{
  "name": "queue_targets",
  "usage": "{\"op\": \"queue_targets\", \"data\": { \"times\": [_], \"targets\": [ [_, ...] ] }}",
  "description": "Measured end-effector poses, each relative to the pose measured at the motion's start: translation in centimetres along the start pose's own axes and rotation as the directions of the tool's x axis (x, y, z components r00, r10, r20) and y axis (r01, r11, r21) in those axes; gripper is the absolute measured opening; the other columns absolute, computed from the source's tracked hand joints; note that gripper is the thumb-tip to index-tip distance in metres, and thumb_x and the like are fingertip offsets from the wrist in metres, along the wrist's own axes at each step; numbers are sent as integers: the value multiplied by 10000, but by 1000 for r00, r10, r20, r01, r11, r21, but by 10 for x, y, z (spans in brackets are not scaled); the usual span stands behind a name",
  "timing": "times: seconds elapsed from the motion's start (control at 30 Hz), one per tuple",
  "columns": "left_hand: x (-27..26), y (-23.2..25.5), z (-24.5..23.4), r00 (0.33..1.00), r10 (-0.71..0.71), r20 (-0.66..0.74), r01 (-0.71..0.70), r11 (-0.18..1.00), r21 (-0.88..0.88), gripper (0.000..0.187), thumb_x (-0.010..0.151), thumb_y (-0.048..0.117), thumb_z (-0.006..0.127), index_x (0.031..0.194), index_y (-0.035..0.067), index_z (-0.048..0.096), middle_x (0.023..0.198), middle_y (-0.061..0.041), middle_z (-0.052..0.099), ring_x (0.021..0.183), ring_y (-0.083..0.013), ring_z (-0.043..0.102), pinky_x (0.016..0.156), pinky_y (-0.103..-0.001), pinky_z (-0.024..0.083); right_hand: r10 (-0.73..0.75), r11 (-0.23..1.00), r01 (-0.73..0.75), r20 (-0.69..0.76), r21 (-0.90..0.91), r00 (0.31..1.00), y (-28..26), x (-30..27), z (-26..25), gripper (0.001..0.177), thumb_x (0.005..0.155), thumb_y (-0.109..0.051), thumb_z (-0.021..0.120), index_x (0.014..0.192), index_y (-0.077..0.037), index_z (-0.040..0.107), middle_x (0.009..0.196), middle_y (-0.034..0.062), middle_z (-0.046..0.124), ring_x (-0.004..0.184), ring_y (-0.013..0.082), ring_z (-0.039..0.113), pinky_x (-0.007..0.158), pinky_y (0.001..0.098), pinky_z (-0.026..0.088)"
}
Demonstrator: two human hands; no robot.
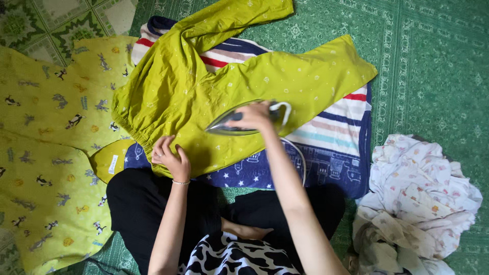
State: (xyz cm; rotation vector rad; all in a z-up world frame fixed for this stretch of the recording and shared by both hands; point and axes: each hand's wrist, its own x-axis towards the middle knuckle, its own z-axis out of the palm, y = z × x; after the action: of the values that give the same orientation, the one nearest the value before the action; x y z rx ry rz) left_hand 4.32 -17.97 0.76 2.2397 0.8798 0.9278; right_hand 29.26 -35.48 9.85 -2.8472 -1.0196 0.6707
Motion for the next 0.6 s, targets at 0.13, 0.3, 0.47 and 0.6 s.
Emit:
{"op": "queue_targets", "data": {
  "times": [0.13,0.3,0.47,0.6],
  "targets": [
    [-3,-4,-1,990,79,-116,-93,988,-120,375,884,-1,646,1233,130,608,1390,-125,515,1285,-309,382,1116,-451,272,-108,994,107,104,16,989,-72,1,6,647,651,-900,599,959,-371,808,896,8,771,934,189,680,933,449,297],
    [-7,-10,2,970,183,-162,-195,979,-64,415,865,4,673,1252,113,568,1400,-153,485,1316,-330,358,1118,-467,257,-136,990,138,-100,23,986,-103,4,28,608,627,-836,653,938,-338,812,895,-11,768,1008,209,643,891,478,281],
    [-10,-12,7,970,236,52,-230,968,-97,450,862,35,667,1288,97,540,1405,-127,525,1336,-336,414,1139,-482,292,66,998,-66,35,-8,997,-68,11,30,612,697,-820,615,1052,-351,784,1052,-9,767,1163,253,610,1093,619,217],
    [-6,0,21,892,290,346,-253,956,-148,497,925,126,664,1385,46,491,1443,-158,526,1373,-360,458,1189,-485,322,262,963,-265,54,43,963,11,11,15,689,622,-769,701,1175,-360,737,1335,65,633,1368,328,458,1082,830,-91]
  ]
}}
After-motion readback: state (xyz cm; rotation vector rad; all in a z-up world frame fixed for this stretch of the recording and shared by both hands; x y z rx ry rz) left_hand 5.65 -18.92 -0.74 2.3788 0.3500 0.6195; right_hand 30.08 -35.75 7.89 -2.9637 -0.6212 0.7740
